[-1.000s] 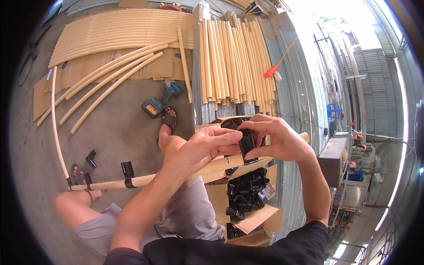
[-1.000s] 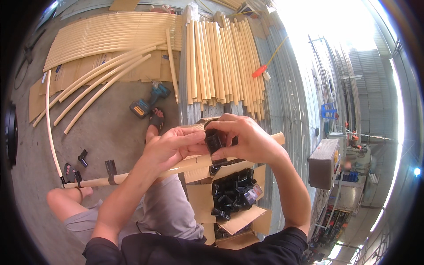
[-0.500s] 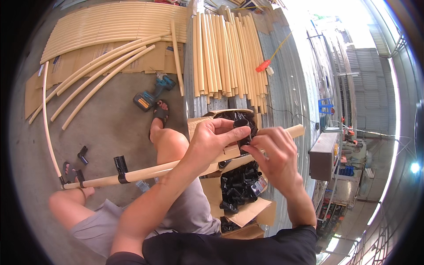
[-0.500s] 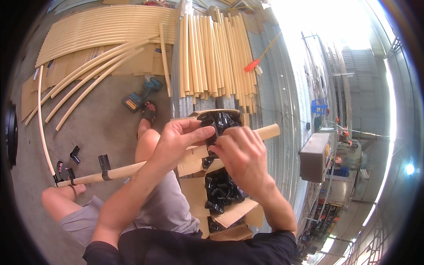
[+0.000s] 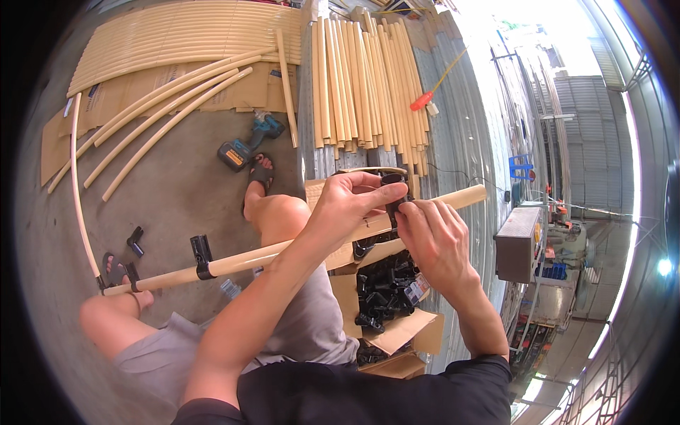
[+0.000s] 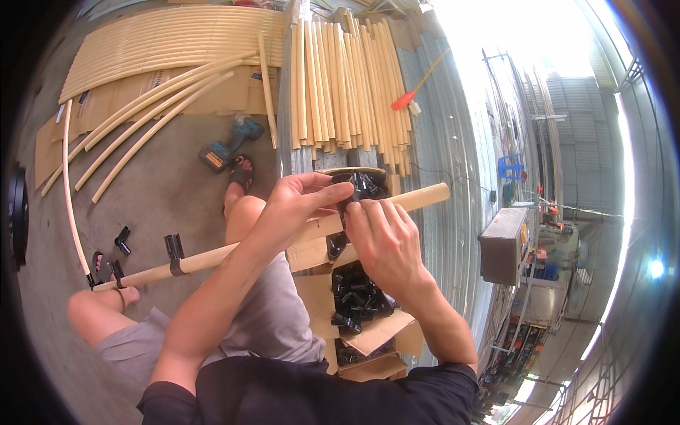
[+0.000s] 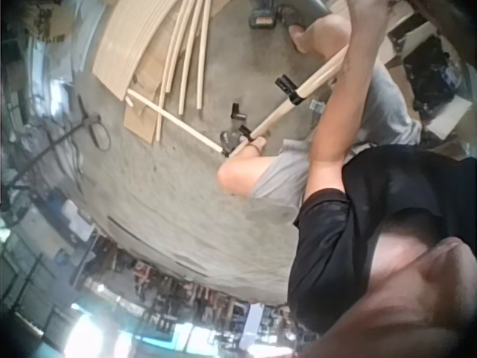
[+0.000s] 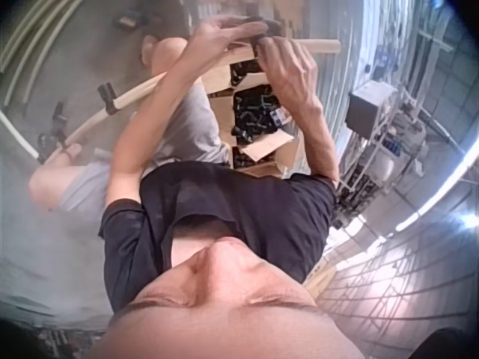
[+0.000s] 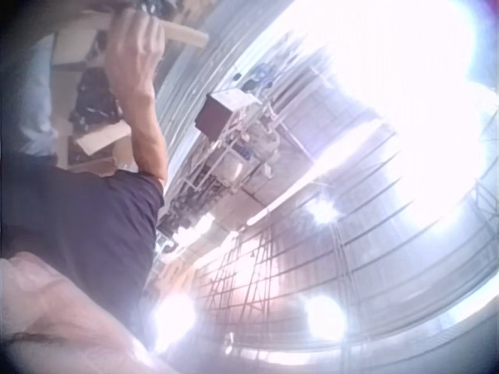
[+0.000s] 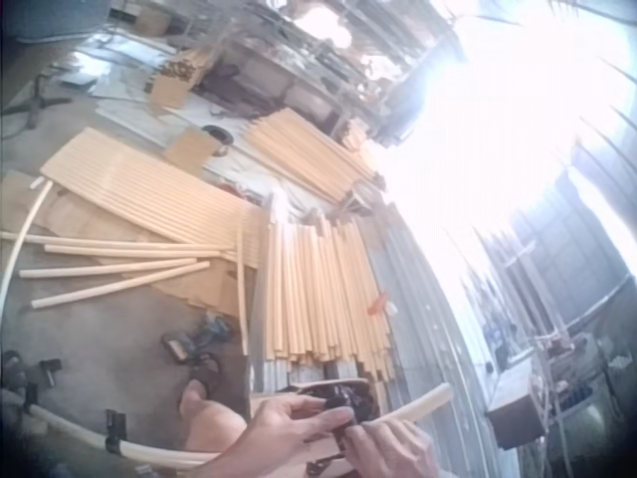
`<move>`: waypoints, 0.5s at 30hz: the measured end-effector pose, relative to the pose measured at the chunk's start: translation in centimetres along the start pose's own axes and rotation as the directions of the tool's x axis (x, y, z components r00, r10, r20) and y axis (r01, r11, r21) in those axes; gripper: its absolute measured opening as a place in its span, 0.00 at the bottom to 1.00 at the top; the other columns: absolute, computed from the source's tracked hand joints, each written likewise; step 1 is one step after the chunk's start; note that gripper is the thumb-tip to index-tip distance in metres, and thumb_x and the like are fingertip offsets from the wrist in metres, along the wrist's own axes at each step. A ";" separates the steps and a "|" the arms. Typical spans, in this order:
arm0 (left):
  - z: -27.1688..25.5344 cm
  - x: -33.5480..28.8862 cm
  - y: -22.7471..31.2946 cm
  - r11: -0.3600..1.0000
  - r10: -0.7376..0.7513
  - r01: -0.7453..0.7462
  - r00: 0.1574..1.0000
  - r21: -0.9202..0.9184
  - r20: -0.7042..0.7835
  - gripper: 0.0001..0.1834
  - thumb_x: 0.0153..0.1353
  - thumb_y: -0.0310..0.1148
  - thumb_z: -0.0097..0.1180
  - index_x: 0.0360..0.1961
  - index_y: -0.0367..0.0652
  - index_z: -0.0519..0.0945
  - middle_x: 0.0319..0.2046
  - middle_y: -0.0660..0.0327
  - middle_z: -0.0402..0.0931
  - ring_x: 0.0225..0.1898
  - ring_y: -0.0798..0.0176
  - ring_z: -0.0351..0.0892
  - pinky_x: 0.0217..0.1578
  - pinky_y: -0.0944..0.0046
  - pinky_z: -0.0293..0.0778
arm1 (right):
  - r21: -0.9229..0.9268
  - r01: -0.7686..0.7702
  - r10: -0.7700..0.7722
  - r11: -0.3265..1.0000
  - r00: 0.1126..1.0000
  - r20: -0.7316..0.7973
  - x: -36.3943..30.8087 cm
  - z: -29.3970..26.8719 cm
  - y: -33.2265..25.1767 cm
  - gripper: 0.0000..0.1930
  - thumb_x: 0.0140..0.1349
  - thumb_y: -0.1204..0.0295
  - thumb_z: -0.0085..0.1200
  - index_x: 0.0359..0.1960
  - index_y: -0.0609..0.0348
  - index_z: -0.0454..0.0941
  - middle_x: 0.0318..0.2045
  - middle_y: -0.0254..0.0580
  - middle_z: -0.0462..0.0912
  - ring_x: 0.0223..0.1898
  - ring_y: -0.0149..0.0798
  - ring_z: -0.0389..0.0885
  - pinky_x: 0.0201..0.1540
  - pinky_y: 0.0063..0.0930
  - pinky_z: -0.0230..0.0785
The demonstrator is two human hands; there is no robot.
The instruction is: The person assembles a frame by sliding black plastic connectors onto wooden poles and then attaching additional poles to create a structure.
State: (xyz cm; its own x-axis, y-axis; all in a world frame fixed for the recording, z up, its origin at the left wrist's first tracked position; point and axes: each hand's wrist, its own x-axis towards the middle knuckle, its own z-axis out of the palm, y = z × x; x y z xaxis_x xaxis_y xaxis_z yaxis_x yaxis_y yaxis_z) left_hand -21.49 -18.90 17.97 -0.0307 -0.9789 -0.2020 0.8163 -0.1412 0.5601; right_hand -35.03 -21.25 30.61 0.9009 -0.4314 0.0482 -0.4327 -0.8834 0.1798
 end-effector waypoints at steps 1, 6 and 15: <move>0.0 -0.1 0.1 0.999 -0.011 0.012 1.000 -0.035 0.008 0.18 0.56 0.40 0.73 0.36 0.37 0.83 0.32 0.64 0.82 0.32 0.74 0.81 0.35 0.74 0.77 | -0.005 -0.009 0.010 1.000 1.000 0.018 0.1 -0.1 -0.1 0.09 0.57 0.77 0.59 0.39 0.65 0.76 0.36 0.44 0.79 0.35 0.44 0.79 0.38 0.36 0.73; 0.2 -0.3 0.4 0.988 -0.024 0.033 0.998 -0.154 0.058 0.15 0.56 0.37 0.73 0.35 0.38 0.82 0.31 0.64 0.83 0.32 0.74 0.81 0.35 0.74 0.79 | 0.055 -0.022 0.023 0.998 1.000 -0.013 -0.3 -0.6 -0.8 0.12 0.57 0.79 0.58 0.43 0.68 0.75 0.37 0.48 0.79 0.36 0.49 0.79 0.42 0.39 0.75; -0.5 0.3 -0.4 0.998 -0.026 0.028 0.999 -0.063 0.043 0.18 0.53 0.40 0.75 0.36 0.38 0.83 0.30 0.65 0.82 0.31 0.74 0.81 0.34 0.74 0.79 | -0.002 0.035 -0.034 0.999 0.992 0.121 0.6 -1.1 -1.5 0.19 0.50 0.81 0.55 0.47 0.72 0.73 0.41 0.51 0.75 0.41 0.49 0.77 0.46 0.39 0.75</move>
State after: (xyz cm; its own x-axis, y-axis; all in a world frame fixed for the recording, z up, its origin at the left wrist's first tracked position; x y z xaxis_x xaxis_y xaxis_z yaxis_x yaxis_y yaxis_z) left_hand -21.50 -19.09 17.27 -0.0767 -0.9804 -0.1813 0.8498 -0.1594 0.5024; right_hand -33.79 -20.02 31.50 0.9043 -0.4199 -0.0771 -0.4012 -0.8975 0.1831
